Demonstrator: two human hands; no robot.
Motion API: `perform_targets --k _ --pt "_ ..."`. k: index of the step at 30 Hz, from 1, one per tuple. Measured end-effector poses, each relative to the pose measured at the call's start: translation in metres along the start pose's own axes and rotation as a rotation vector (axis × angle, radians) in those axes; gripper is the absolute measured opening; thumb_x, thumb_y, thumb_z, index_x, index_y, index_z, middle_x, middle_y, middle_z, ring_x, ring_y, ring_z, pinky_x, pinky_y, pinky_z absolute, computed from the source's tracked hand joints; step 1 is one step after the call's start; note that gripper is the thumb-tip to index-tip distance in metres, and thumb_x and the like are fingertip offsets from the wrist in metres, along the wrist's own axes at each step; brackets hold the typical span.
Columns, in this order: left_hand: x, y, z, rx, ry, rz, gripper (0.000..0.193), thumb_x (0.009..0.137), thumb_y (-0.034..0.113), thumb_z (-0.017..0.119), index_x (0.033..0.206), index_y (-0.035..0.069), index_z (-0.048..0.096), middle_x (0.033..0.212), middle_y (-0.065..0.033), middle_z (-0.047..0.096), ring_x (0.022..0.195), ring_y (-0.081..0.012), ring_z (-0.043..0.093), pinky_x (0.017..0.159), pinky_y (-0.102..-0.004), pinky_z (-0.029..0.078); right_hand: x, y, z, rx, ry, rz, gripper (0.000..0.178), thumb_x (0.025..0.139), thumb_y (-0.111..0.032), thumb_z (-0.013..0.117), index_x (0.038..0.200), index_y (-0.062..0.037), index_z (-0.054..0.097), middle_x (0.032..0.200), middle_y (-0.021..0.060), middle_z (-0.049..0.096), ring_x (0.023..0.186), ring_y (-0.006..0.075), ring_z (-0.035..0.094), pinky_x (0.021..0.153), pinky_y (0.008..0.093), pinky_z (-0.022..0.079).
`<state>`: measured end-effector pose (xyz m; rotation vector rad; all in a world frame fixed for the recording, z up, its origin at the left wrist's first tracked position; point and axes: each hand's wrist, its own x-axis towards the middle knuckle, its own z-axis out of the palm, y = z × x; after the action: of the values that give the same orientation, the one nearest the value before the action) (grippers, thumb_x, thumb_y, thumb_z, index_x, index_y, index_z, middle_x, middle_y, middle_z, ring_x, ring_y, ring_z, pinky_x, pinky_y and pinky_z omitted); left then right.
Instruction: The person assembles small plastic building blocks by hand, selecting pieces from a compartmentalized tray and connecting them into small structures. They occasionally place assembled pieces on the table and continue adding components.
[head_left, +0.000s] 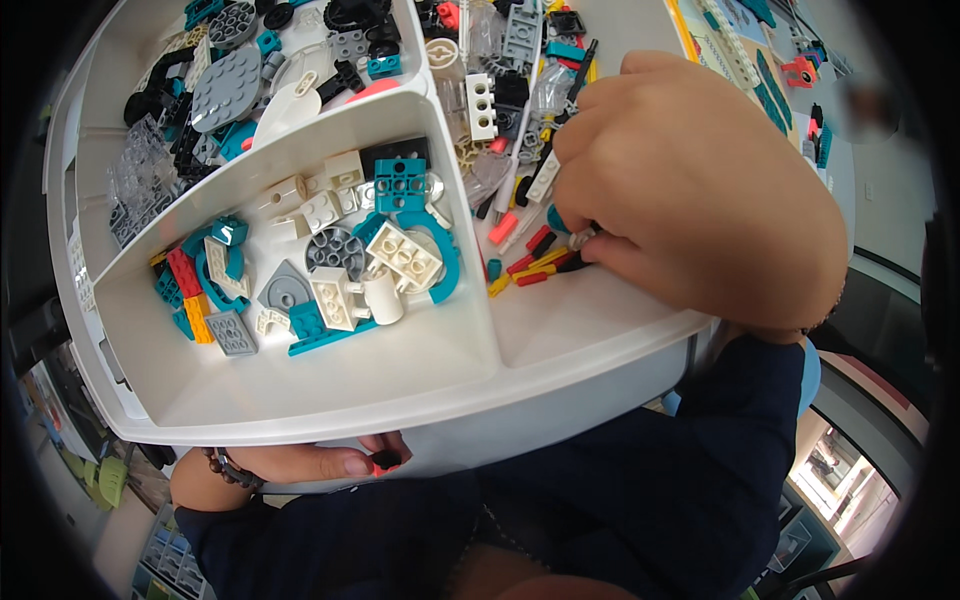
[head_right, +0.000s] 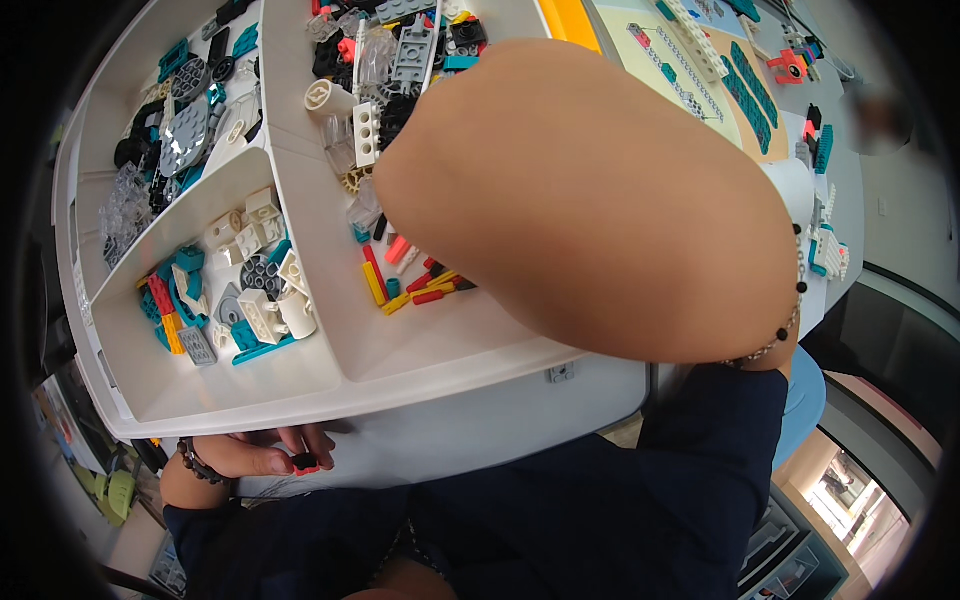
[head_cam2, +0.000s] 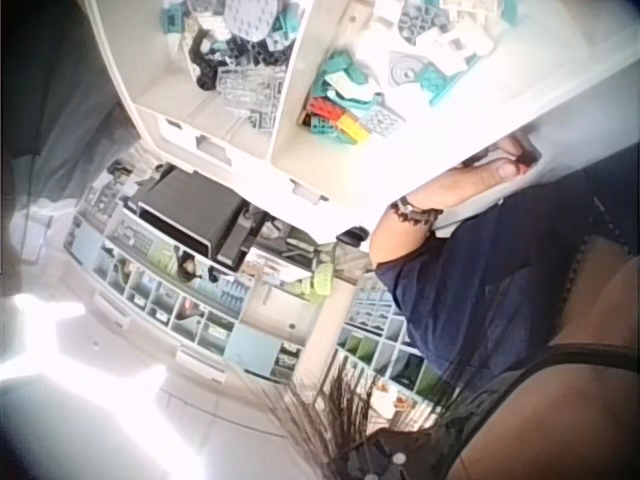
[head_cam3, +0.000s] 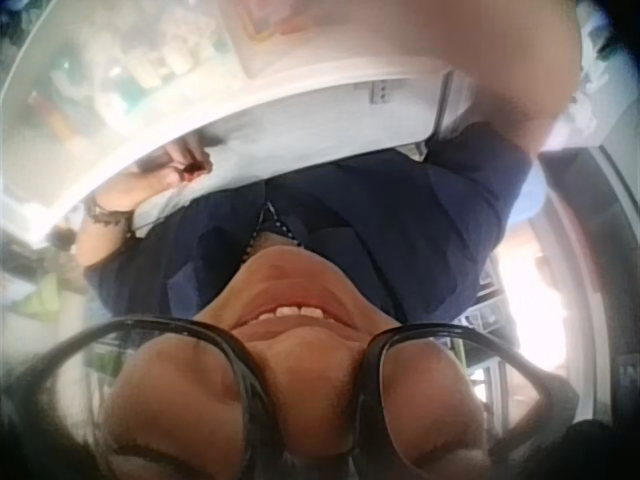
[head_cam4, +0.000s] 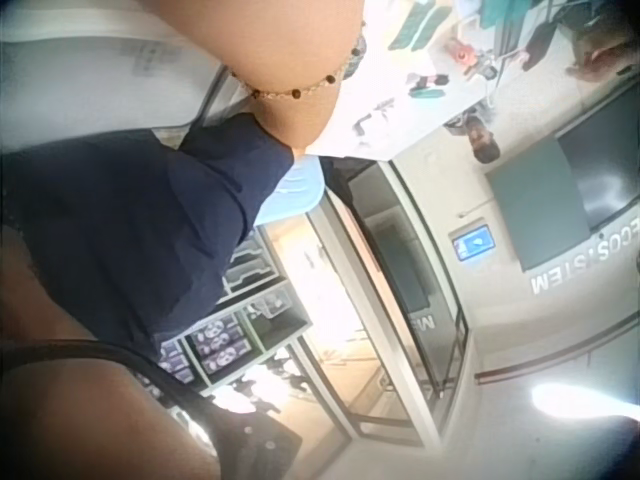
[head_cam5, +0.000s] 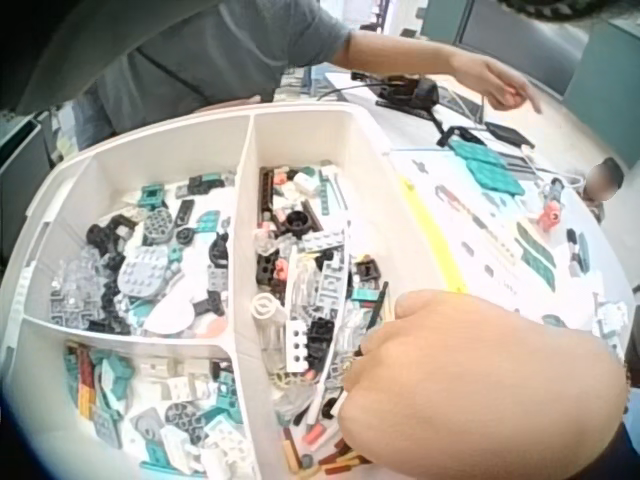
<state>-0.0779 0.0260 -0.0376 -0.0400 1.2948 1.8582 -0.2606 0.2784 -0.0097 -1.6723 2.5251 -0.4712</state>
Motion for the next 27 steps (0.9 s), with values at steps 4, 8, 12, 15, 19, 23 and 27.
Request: perform_targets --k 4,8,12,15,19,23,27 --pt "-0.001 0.0 0.002 -0.032 0.024 0.002 0.012 0.077 0.009 0.065 0.082 0.0 0.059 0.08 -0.0159 0.062 0.084 -0.0312 0.063 0.081 -0.0447 0.048 0.018 -0.004 -0.014 -0.167 -0.26 -0.08 0.011 0.054 -0.015 0.068 0.061 -0.0088 0.062 0.071 0.0024 0.059 0.074 0.0187 0.055 0.072 0.0311 0.039" --pt "-0.002 -0.007 0.001 -0.097 0.028 0.05 0.011 0.076 0.006 0.065 0.083 0.001 0.058 0.082 -0.0169 0.061 0.084 -0.0308 0.063 0.079 -0.043 0.048 0.022 -0.002 -0.018 -0.12 -0.153 -0.209 0.012 0.055 -0.013 0.067 0.066 -0.0085 0.065 0.07 0.0031 0.057 0.065 0.0205 0.052 0.063 0.0313 0.04" --pt "-0.002 -0.008 0.003 -0.147 -0.001 0.112 0.011 0.076 0.003 0.065 0.083 0.001 0.057 0.086 -0.0185 0.061 0.085 -0.0288 0.062 0.076 -0.038 0.049 0.029 -0.013 -0.064 -0.307 0.219 -0.551 0.016 0.057 -0.009 0.067 0.073 -0.0071 0.067 0.07 0.0028 0.055 0.058 0.0188 0.048 0.05 0.032 0.037" --pt "-0.003 -0.006 0.006 -0.161 -0.002 0.12 0.011 0.077 0.002 0.063 0.085 0.001 0.056 0.089 -0.0194 0.06 0.087 -0.0267 0.061 0.075 -0.0344 0.049 0.014 -0.019 -0.075 -0.474 0.431 -0.583 0.017 0.059 -0.009 0.066 0.076 -0.0051 0.066 0.073 0.0036 0.056 0.059 0.0171 0.051 0.048 0.0314 0.039" --pt "-0.002 -0.007 0.004 -0.164 -0.015 0.094 0.013 0.078 0.0 0.062 0.088 0.002 0.055 0.091 -0.018 0.06 0.091 -0.0236 0.059 0.079 -0.0317 0.047 0.019 0.005 -0.07 -0.475 0.718 -0.513 0.018 0.059 -0.006 0.068 0.076 -0.0038 0.064 0.08 0.0056 0.061 0.063 0.0182 0.057 0.051 0.0286 0.044" --pt "-0.002 -0.01 0.01 -0.137 -0.021 0.135 0.011 0.08 0.002 0.059 0.089 0.003 0.053 0.093 -0.0152 0.059 0.091 -0.0216 0.058 0.081 -0.0311 0.044 0.031 0.07 -0.093 -0.426 0.981 -0.276 0.015 0.066 -0.001 0.071 0.076 -0.0026 0.06 0.083 0.0084 0.067 0.066 0.0158 0.064 0.057 0.0242 0.051" --pt "-0.003 -0.001 0.01 -0.081 -0.045 0.13 0.011 0.084 0.007 0.058 0.092 0.003 0.051 0.098 -0.0129 0.059 0.092 -0.0155 0.057 0.082 -0.0273 0.044 0.005 0.166 -0.095 0.184 1.159 0.247 0.012 0.076 -0.01 0.067 0.08 -0.0001 0.062 0.077 0.0065 0.067 0.068 0.0093 0.064 0.062 0.02 0.051"
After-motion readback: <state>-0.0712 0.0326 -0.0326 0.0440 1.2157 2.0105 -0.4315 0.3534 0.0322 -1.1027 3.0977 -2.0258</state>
